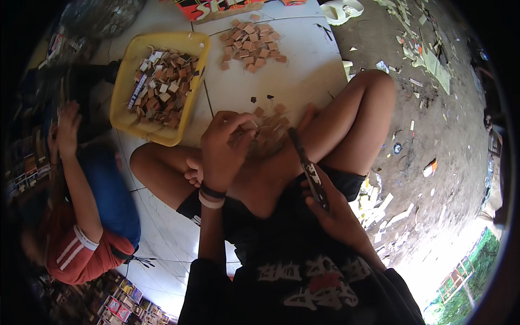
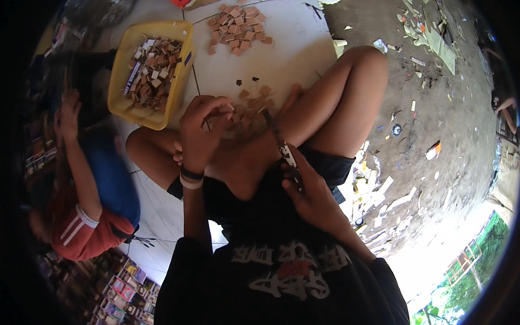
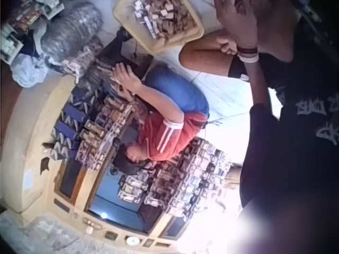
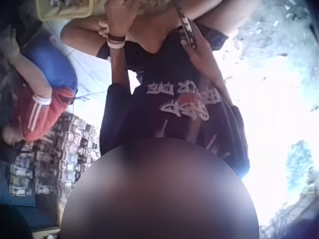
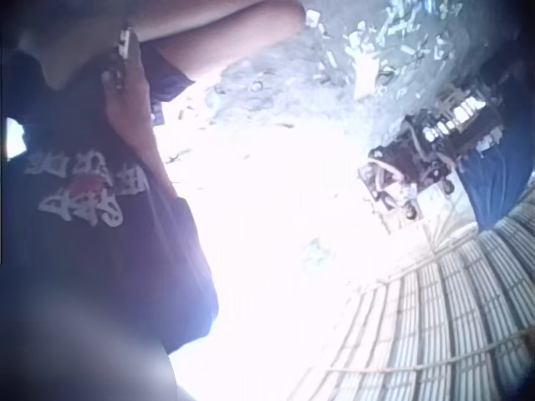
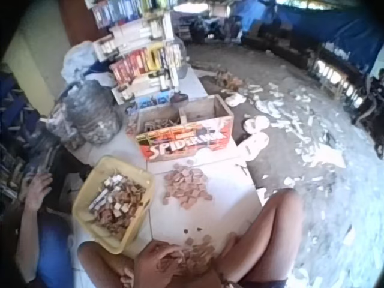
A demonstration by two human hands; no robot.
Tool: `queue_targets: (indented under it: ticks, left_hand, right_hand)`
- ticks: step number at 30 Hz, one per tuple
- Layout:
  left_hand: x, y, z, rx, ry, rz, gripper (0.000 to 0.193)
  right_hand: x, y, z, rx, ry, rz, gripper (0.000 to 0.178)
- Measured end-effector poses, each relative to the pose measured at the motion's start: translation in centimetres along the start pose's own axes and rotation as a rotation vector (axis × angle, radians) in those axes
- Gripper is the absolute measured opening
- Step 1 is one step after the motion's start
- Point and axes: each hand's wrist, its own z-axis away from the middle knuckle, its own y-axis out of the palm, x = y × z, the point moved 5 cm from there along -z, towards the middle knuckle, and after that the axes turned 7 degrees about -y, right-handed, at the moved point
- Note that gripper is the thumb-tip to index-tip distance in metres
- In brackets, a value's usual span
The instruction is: The person sits cross-legged on the floor and uses a knife to carve small wooden blocks into smaller pieces. They repeatedly pick up a block, shave off pieces with the knife, and place the carved pieces into a yellow basket or onto the floor.
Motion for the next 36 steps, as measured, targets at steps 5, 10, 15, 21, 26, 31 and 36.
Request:
queue_targets:
  ticks: [5, 10, 15, 21, 26, 31, 36]
  left_hand:
    - [-2.7, 0.6, 2.4, -0.07, 0.092, 0.004, 0.024]
    - [-3.3, 0.9, 2.6, -0.131, 0.087, -0.003, 0.022]
    - [-3.5, 1.2, 3.2, -0.125, 0.064, 0.013, 0.023]
    - [-3.8, 0.9, 3.5, -0.126, 0.047, 0.013, 0.024]
    - [-4.0, 0.5, 3.5, -0.103, 0.035, 0.003, 0.023]
    - [-4.2, 0.1, 3.4, -0.107, 0.063, 0.046, 0.023]
    - [-4.3, -0.2, 3.6, -0.114, 0.056, 0.06, 0.023]
  right_hand:
    - [1.8, 1.0, 0.2, 0.035, -0.097, 0.091, 0.073]
    - [2.3, 1.4, 0.1, 0.044, -0.107, 0.103, 0.072]
    - [2.2, 1.6, 0.2, 0.039, -0.126, 0.123, 0.073]
    - [2.4, 1.8, 0.4, 0.026, -0.201, 0.168, 0.077]
    - [2.3, 1.7, 0.2, 0.026, -0.255, 0.274, 0.083]
    - [2.5, 1.9, 0.1, 0.028, -0.297, 0.256, 0.085]
    - [2.6, 2.1, 0.1, 0.034, -0.294, 0.262, 0.086]
